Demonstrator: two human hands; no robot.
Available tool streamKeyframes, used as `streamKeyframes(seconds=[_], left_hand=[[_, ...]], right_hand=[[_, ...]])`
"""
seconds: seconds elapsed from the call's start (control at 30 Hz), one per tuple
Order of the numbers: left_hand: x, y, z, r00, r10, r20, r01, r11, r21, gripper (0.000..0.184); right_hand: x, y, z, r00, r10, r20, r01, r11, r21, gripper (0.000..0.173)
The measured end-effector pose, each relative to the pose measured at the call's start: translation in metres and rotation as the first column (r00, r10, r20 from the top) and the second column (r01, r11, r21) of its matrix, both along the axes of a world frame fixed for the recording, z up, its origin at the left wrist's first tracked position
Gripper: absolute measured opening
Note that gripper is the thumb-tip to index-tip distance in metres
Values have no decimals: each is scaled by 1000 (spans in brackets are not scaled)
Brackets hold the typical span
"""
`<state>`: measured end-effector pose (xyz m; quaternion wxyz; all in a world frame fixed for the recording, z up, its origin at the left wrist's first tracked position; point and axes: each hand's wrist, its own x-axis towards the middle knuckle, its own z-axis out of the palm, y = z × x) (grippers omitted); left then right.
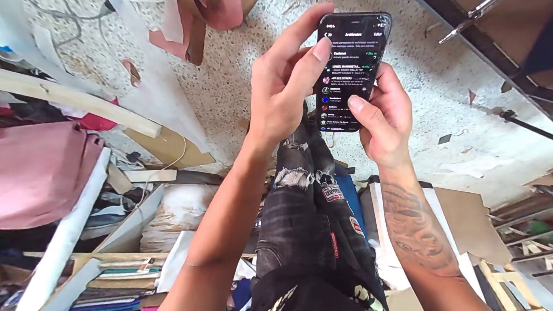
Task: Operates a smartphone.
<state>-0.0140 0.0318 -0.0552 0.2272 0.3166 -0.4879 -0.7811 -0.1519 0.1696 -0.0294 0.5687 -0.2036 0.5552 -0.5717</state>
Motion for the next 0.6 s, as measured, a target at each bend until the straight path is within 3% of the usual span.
streamKeyframes(seconds=[0.6], left_hand=[[9,2,-3,999,8,-35,-7,999,37,44]], right_hand=[[2,4,-2,997,25,71,-24,999,-23,60]])
